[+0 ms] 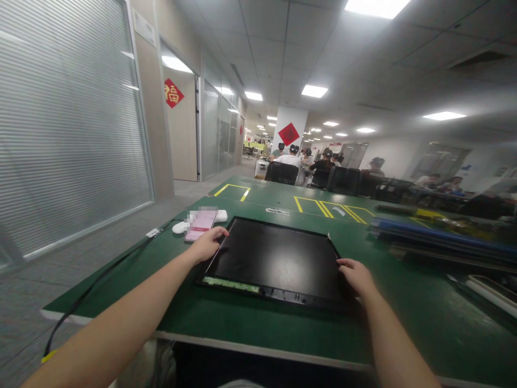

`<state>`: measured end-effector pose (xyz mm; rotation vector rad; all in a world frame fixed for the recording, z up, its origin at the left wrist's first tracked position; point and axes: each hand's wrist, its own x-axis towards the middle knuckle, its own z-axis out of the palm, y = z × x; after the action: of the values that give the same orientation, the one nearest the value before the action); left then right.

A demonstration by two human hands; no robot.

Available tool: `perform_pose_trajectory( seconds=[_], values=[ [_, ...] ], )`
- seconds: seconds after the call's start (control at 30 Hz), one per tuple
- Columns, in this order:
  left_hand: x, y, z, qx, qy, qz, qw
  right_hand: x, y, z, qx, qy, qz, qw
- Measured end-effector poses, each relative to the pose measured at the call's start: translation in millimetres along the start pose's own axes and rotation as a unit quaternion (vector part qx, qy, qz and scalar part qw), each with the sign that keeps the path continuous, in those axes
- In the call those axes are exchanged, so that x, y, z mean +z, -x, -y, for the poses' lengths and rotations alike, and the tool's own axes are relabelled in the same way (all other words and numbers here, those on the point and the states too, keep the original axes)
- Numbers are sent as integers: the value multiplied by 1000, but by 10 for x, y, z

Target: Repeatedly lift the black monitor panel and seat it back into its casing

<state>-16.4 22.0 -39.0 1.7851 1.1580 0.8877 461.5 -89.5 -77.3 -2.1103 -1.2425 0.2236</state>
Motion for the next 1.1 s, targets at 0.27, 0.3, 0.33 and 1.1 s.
perform_pose_trajectory(
  seconds=[0.27, 0.3, 0.33, 1.1],
  values=[
    [38, 102, -258, -87, 174, -86, 977, -5, -51, -47, 8, 1, 17, 1000],
    [41, 106, -270, -100, 187, -97, 972, -7, -53, -49, 12, 0, 20, 1000],
    [45, 105, -274, -110, 198, -110, 968, -9, -54, -50, 14, 0, 22, 1000],
    [49, 27, -263, -201, 357, -81, 909, -82, 51, 96, 14, 10, 6, 1000]
  ],
)
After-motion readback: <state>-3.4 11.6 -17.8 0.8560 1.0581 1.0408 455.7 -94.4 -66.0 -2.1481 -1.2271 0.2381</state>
